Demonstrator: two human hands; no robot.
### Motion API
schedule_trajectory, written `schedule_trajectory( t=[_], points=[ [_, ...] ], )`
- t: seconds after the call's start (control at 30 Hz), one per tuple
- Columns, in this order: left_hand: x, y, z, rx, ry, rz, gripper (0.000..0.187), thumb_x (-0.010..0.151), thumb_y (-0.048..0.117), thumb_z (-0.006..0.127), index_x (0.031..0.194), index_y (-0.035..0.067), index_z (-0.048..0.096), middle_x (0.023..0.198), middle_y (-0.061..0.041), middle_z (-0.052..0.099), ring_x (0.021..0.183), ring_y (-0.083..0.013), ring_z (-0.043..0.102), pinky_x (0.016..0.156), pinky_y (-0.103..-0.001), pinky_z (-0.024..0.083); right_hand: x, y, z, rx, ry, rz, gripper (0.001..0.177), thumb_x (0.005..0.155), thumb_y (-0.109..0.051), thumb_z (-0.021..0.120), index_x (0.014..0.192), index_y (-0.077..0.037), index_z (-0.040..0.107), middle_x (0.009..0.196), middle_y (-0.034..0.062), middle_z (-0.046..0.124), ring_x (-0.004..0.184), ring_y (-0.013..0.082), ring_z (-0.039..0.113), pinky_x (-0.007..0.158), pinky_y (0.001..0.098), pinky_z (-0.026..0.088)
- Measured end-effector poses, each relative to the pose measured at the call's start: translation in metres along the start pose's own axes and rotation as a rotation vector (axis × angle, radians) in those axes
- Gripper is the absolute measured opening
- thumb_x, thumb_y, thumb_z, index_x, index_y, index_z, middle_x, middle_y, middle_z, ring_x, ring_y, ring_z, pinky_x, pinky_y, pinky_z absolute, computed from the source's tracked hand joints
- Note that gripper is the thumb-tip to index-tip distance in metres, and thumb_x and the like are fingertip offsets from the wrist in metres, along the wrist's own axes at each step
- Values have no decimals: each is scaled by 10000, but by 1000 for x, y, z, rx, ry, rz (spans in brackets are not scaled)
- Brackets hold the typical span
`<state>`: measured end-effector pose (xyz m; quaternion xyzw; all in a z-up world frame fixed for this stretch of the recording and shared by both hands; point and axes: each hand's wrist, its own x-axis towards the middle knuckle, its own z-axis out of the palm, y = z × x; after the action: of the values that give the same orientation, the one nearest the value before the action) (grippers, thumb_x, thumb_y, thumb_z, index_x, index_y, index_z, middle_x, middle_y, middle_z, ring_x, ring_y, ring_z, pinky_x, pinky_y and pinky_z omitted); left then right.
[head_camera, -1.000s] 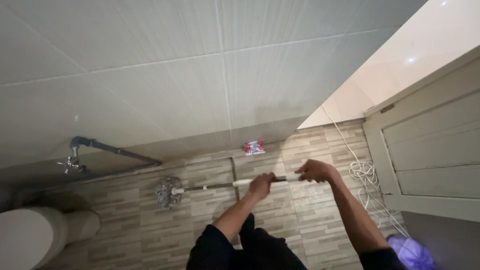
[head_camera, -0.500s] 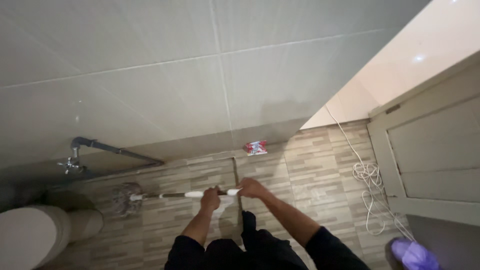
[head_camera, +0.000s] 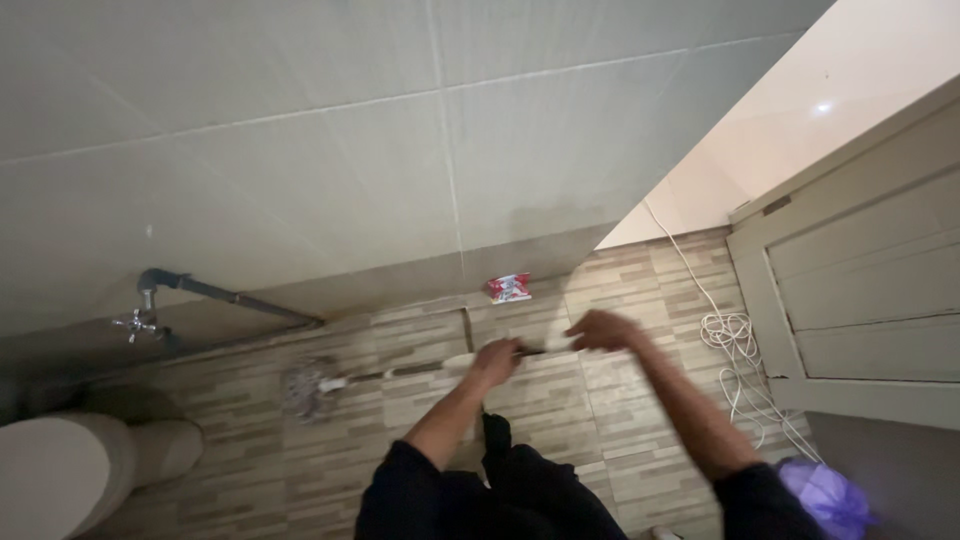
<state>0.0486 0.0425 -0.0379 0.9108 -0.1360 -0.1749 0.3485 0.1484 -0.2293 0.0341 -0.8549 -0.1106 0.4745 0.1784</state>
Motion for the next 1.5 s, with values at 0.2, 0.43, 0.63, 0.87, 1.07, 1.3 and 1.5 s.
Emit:
schedule_trajectory(
  t=[0.2,0.43,0.63,0.87,1.07,1.3,1.5],
  points=[
    [48,106,22,-62,-84,120,258,994,229,578,1240,148,578,1139,-137,682,1060,-384,659,860,-530,530,-144,10,-93,-58,91,215,440,879,-302,801,1315,-319,749,768,74,726,584,140,571,522,328,479],
    [13,112,-5,-148,-122,50,293,984,131,553,1274,172,565,1181,-131,652,1124,-364,626,890,-517,518,-171,-42,-87,-110,107,309,456,859,-314,815,1309,-350,752,828,86,764,649,157,605,575,340,508],
    [-6,66,-11,-161,121,41,352,930,24,553,1265,132,572,1162,-149,645,1104,-392,605,914,-521,498,-108,-54,-77,-276,90,43,459,854,-364,780,1308,-335,715,1107,47,801,939,207,739,859,392,578],
    [-32,-41,-22,-39,373,-12,318,907,-4,555,1209,75,619,1058,-201,657,1010,-426,594,891,-546,488,29,-85,-25,-503,120,-283,475,862,-475,734,1313,-329,698,1186,72,742,1077,317,700,946,470,552],
    [-100,-112,-62,122,606,-289,190,873,73,611,1014,106,733,1091,-253,660,1064,-449,577,939,-533,487,121,-166,98,-358,390,-763,357,850,-356,697,1166,-199,748,1075,124,744,970,365,700,818,502,554],
    [-174,-140,-80,248,252,-783,181,940,210,644,1101,127,659,1183,-178,654,1242,-365,546,1128,-543,410,133,-278,214,-251,79,-594,488,920,-346,629,1352,-120,653,1221,187,707,1109,371,671,965,473,532],
    [-162,-128,-64,156,279,-684,173,918,218,686,1073,150,651,1156,-189,629,1180,-418,514,942,-542,501,132,-234,197,-186,91,-583,477,943,-394,606,1342,-140,664,1399,135,627,1243,373,595,1060,470,466]
  ],
)
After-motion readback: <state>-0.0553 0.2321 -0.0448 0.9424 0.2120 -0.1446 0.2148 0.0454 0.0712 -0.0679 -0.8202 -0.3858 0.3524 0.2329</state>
